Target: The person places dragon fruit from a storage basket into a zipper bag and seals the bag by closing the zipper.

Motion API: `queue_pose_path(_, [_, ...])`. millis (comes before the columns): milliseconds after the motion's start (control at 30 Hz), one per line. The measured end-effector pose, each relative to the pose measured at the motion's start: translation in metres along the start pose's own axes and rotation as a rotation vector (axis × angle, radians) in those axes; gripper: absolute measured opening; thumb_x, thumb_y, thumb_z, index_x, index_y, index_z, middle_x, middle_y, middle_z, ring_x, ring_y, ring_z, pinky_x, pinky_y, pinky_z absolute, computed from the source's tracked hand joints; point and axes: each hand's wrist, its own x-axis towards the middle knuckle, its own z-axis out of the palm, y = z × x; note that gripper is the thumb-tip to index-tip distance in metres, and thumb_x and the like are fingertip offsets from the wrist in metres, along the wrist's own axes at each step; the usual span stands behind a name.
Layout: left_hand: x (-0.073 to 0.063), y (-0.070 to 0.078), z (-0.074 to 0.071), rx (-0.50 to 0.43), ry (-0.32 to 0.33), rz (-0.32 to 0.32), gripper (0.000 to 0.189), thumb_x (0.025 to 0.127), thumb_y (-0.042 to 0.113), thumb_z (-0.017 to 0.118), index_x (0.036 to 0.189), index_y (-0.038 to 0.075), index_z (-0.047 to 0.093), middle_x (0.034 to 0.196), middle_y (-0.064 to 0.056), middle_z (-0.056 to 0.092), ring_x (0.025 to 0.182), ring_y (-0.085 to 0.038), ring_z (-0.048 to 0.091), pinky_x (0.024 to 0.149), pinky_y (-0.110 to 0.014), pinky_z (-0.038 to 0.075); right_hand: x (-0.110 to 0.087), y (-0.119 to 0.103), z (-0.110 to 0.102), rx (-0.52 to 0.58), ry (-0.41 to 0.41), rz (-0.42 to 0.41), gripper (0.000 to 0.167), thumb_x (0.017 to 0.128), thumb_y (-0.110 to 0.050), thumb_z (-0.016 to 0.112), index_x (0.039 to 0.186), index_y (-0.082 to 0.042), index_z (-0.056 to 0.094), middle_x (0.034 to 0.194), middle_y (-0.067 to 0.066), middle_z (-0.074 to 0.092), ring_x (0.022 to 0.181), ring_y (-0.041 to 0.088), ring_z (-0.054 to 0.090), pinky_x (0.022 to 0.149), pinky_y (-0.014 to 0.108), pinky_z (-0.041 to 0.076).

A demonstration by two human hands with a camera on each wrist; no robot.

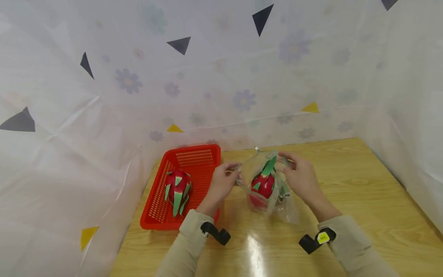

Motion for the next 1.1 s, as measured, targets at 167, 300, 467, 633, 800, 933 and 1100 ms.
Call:
queue_pose_path(167, [0.002, 0.005, -0.004, 0.021, 0.023, 0.046, 0.026, 0.095, 0.006, 0.060, 0.119, 0.007, 0.069, 0.089, -0.010, 0.066, 0.069, -0.010, 0.064, 0.063, -0.028, 0.060, 0.002, 0.005, -0.002, -0.042, 0.042, -0.013, 0.035, 0.101, -0.003, 0.042, 0.135, 0.006, 0.045, 0.131, 0.032, 0.056, 0.103, 0.042, 0.065, 0.057, 0.015, 0.051])
queue_pose_path(300, [0.002, 0.003, -0.007, 0.049, 0.045, 0.067, 0.025, 0.095, 0.005, 0.060, 0.118, 0.008, 0.069, 0.092, -0.010, 0.066, 0.074, -0.020, 0.069, 0.060, -0.029, 0.060, 0.002, 0.013, -0.006, -0.072, -0.002, 0.015, 0.031, 0.103, -0.015, 0.052, 0.124, 0.007, 0.048, 0.105, 0.026, 0.067, 0.086, 0.029, 0.071, 0.062, 0.020, 0.056])
queue_pose_path(467, [0.002, 0.005, -0.013, 0.104, 0.050, 0.095, 0.025, 0.094, 0.005, 0.059, 0.118, 0.006, 0.069, 0.093, -0.012, 0.068, 0.071, -0.029, 0.071, 0.055, -0.031, 0.059, 0.002, 0.016, -0.013, -0.027, -0.084, 0.034, 0.028, 0.103, -0.021, 0.052, 0.109, 0.005, 0.056, 0.084, 0.017, 0.068, 0.065, 0.014, 0.069, 0.059, 0.027, 0.059])
queue_pose_path(633, [0.003, 0.014, -0.019, 0.288, 0.099, 0.211, 0.019, 0.095, 0.008, 0.061, 0.110, 0.004, 0.073, 0.089, -0.010, 0.071, 0.058, -0.012, 0.066, 0.049, -0.023, 0.055, 0.008, 0.004, -0.019, -0.024, -0.016, -0.006, 0.029, 0.103, -0.026, 0.053, 0.107, 0.002, 0.058, 0.082, 0.013, 0.069, 0.065, 0.015, 0.070, 0.060, 0.028, 0.060])
queue_pose_path(800, [0.005, 0.020, -0.021, 0.340, 0.167, 0.312, 0.016, 0.095, 0.009, 0.062, 0.105, 0.005, 0.074, 0.086, -0.007, 0.072, 0.060, -0.009, 0.065, 0.047, -0.018, 0.052, 0.011, -0.010, -0.027, 0.005, 0.040, -0.017, 0.032, 0.103, -0.029, 0.053, 0.112, 0.001, 0.057, 0.080, 0.000, 0.069, 0.064, 0.015, 0.071, 0.061, 0.028, 0.060])
queue_pose_path(933, [0.007, 0.026, -0.020, 0.314, 0.217, 0.389, 0.014, 0.094, 0.008, 0.063, 0.103, 0.005, 0.074, 0.087, -0.009, 0.073, 0.062, -0.007, 0.065, 0.049, -0.017, 0.053, 0.014, -0.018, -0.034, 0.071, 0.096, -0.046, 0.031, 0.103, -0.026, 0.053, 0.114, 0.003, 0.056, 0.082, -0.002, 0.069, 0.066, 0.013, 0.070, 0.063, 0.027, 0.060])
queue_pose_path(1100, [0.011, 0.037, -0.017, 0.292, 0.284, 0.485, 0.013, 0.094, 0.009, 0.064, 0.102, 0.007, 0.074, 0.086, -0.008, 0.073, 0.059, -0.008, 0.065, 0.053, -0.015, 0.053, 0.022, -0.031, -0.042, 0.144, 0.195, -0.079, 0.024, 0.101, -0.023, 0.056, 0.112, -0.002, 0.059, 0.085, -0.008, 0.069, 0.074, 0.007, 0.069, 0.066, 0.024, 0.060])
